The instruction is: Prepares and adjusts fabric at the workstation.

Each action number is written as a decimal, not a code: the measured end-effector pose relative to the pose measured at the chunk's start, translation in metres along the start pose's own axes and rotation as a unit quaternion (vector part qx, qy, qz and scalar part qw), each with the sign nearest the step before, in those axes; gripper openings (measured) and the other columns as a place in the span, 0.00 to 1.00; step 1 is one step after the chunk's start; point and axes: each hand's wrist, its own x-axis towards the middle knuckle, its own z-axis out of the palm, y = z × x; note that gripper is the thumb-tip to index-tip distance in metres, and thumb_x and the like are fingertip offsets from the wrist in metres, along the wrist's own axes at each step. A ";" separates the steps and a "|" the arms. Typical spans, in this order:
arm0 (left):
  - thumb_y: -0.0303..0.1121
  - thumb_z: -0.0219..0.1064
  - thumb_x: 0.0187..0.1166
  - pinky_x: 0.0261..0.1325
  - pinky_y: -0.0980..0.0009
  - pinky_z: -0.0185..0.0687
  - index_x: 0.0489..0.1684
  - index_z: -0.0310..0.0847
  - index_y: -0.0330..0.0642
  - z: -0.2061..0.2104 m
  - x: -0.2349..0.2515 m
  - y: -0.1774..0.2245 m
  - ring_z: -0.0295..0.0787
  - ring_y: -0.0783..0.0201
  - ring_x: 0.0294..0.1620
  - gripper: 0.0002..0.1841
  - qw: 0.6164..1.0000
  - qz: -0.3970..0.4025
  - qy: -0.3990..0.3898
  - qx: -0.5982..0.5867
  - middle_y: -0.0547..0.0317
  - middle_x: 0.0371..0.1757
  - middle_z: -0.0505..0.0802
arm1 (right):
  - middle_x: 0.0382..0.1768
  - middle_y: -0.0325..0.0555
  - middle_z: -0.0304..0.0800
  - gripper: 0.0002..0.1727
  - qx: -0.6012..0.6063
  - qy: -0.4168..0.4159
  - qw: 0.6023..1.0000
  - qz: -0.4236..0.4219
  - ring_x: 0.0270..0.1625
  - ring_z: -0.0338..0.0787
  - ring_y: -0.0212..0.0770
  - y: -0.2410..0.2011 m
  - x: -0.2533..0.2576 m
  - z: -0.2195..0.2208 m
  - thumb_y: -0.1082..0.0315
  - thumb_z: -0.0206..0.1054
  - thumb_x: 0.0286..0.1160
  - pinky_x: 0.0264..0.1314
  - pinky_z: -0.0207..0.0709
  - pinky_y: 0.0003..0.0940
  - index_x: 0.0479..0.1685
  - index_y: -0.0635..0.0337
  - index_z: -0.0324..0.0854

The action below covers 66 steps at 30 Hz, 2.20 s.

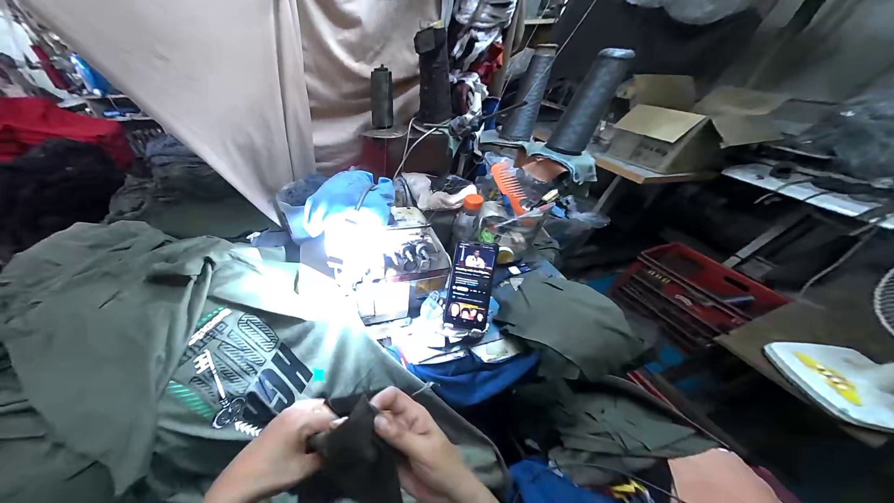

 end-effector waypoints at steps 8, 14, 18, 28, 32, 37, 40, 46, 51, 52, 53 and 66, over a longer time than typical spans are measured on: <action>0.33 0.74 0.74 0.51 0.76 0.88 0.41 0.90 0.37 -0.026 -0.075 -0.022 0.90 0.80 0.39 0.08 0.930 -0.297 0.178 -0.122 0.68 0.36 0.95 | 0.55 0.42 0.89 0.16 -0.125 0.319 0.939 -0.021 0.56 0.88 0.34 -0.001 0.096 -0.026 0.71 0.59 0.87 0.61 0.82 0.38 0.71 0.55 0.74; 0.34 0.79 0.68 0.48 0.77 0.90 0.35 0.91 0.36 0.017 -0.051 -0.024 0.91 0.78 0.37 0.10 0.912 -0.259 0.307 -0.080 0.64 0.35 0.95 | 0.53 0.52 0.91 0.09 -0.374 0.259 0.886 -0.088 0.64 0.87 0.40 0.052 0.060 -0.032 0.67 0.72 0.73 0.72 0.79 0.39 0.42 0.65 0.90; 0.40 0.79 0.65 0.53 0.76 0.87 0.32 0.92 0.39 0.041 -0.030 -0.014 0.91 0.78 0.41 0.12 0.928 -0.211 0.307 0.013 0.63 0.37 0.95 | 0.50 0.45 0.93 0.11 -0.376 0.161 0.912 -0.031 0.65 0.84 0.37 0.078 0.035 -0.012 0.60 0.76 0.70 0.74 0.71 0.38 0.37 0.60 0.94; 0.36 0.76 0.73 0.47 0.70 0.92 0.41 0.91 0.34 0.011 -0.037 -0.025 0.94 0.71 0.38 0.12 0.885 -0.223 0.392 0.115 0.54 0.37 0.97 | 0.40 0.46 0.91 0.12 -0.490 0.110 0.861 0.085 0.43 0.90 0.33 0.036 0.020 -0.056 0.64 0.68 0.77 0.50 0.85 0.30 0.41 0.65 0.88; 0.25 0.66 0.80 0.57 0.80 0.87 0.48 0.89 0.28 -0.016 -0.027 -0.022 0.92 0.79 0.47 0.10 0.873 -0.126 0.459 0.105 0.54 0.45 0.96 | 0.59 0.65 0.89 0.23 -0.713 -0.084 0.599 0.355 0.68 0.84 0.67 -0.031 0.014 -0.066 0.54 0.68 0.82 0.74 0.65 0.72 0.62 0.64 0.85; 0.32 0.63 0.86 0.53 0.78 0.88 0.54 0.92 0.53 -0.035 0.009 0.022 0.91 0.77 0.48 0.11 0.950 0.091 0.275 0.114 0.64 0.47 0.95 | 0.81 0.44 0.75 0.41 -0.616 -0.051 0.783 -0.073 0.83 0.74 0.45 -0.049 0.049 -0.028 0.44 0.80 0.62 0.79 0.75 0.52 0.81 0.43 0.77; 0.30 0.65 0.84 0.49 0.81 0.85 0.55 0.91 0.51 -0.079 0.026 0.064 0.89 0.77 0.45 0.10 0.959 0.185 0.192 0.102 0.64 0.45 0.93 | 0.69 0.39 0.86 0.24 -0.495 -0.109 0.853 -0.128 0.75 0.81 0.33 -0.040 0.067 -0.005 0.54 0.81 0.65 0.74 0.82 0.35 0.62 0.49 0.88; 0.31 0.68 0.81 0.51 0.78 0.83 0.45 0.93 0.37 -0.152 0.093 0.034 0.88 0.75 0.42 0.09 0.953 0.209 0.140 0.166 0.57 0.40 0.95 | 0.38 0.38 0.95 0.06 -0.301 -0.012 0.954 -0.016 0.42 0.93 0.25 0.011 0.051 -0.011 0.71 0.72 0.76 0.51 0.88 0.25 0.43 0.65 0.89; 0.39 0.64 0.86 0.66 0.45 0.83 0.47 0.93 0.39 -0.105 0.147 -0.069 0.92 0.51 0.58 0.14 0.982 -0.060 -0.004 0.180 0.48 0.51 0.96 | 0.35 0.42 0.96 0.09 -0.347 0.177 0.914 0.112 0.40 0.94 0.32 0.069 0.061 -0.070 0.64 0.74 0.74 0.50 0.89 0.32 0.41 0.62 0.91; 0.41 0.63 0.87 0.70 0.42 0.79 0.50 0.93 0.39 -0.095 0.151 -0.077 0.90 0.48 0.63 0.16 0.978 -0.112 -0.019 0.177 0.47 0.55 0.95 | 0.36 0.41 0.95 0.11 -0.392 0.187 0.892 0.129 0.42 0.94 0.31 0.076 0.063 -0.083 0.61 0.74 0.74 0.53 0.88 0.33 0.42 0.61 0.91; 0.44 0.62 0.88 0.69 0.40 0.78 0.51 0.93 0.39 -0.088 0.153 -0.083 0.90 0.46 0.63 0.18 0.974 -0.143 -0.019 0.176 0.45 0.54 0.95 | 0.38 0.43 0.95 0.13 -0.425 0.193 0.872 0.144 0.44 0.93 0.32 0.078 0.066 -0.091 0.59 0.75 0.73 0.56 0.86 0.35 0.43 0.61 0.92; 0.34 0.74 0.77 0.64 0.50 0.84 0.41 0.94 0.39 -0.076 0.148 -0.071 0.92 0.55 0.54 0.08 0.970 -0.162 0.139 0.117 0.49 0.47 0.96 | 0.47 0.53 0.89 0.10 -0.547 0.327 0.768 -0.067 0.53 0.88 0.48 0.057 0.098 -0.075 0.64 0.82 0.61 0.56 0.82 0.49 0.35 0.62 0.92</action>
